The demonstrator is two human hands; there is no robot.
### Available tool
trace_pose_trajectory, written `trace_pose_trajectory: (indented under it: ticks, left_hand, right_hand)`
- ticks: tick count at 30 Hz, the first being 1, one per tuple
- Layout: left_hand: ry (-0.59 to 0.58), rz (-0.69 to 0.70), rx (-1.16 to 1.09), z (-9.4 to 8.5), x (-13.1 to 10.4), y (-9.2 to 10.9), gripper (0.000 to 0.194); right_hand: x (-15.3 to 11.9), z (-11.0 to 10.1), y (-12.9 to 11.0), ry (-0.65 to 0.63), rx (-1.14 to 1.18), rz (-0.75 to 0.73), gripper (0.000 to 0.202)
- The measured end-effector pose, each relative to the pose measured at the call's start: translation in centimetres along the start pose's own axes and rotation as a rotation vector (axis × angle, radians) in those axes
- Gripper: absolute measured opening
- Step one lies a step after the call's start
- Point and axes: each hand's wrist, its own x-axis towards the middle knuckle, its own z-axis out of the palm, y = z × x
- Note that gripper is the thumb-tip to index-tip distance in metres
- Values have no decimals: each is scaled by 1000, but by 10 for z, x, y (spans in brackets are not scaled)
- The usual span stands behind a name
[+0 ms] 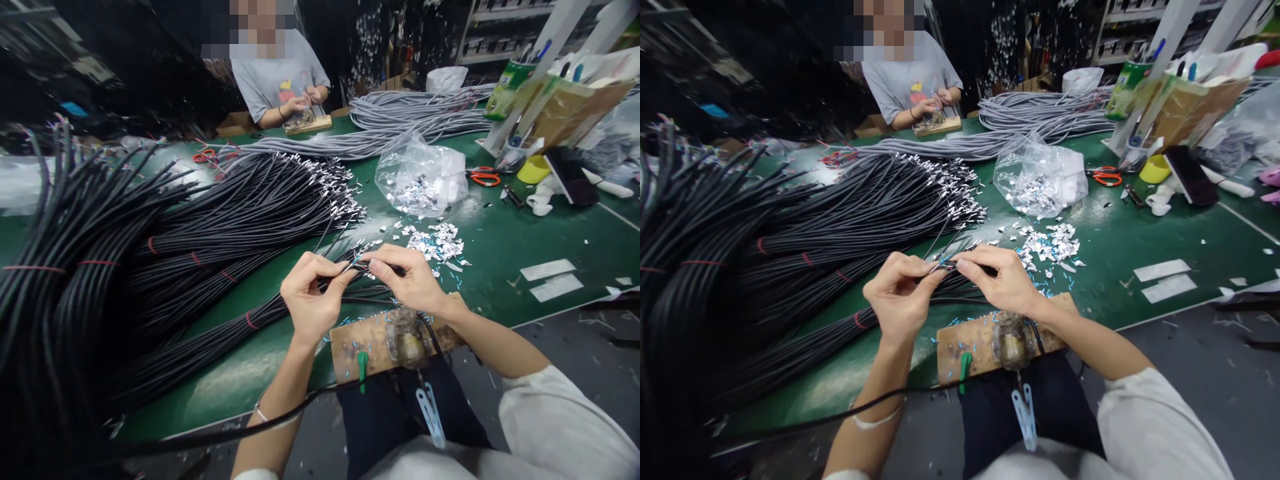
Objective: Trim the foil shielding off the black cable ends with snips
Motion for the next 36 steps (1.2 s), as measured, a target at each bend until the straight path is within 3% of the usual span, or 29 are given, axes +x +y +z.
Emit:
trace_pose_trajectory:
  ticks: [9, 23, 30, 36]
  left_hand:
    - [18, 14, 4, 1, -2, 0, 12]
    - [57, 62, 27, 4, -3, 2, 14]
    - [101, 172, 94, 6, -4, -2, 18]
    - [141, 364, 326, 8, -8, 1, 19]
  right_hand:
    - [2, 1, 0, -22, 103, 56, 23]
    - [1, 0, -3, -17, 43, 50, 23]
    - [2, 1, -3, -27, 129, 118, 25]
    - [0, 4, -2, 40, 62, 117, 23]
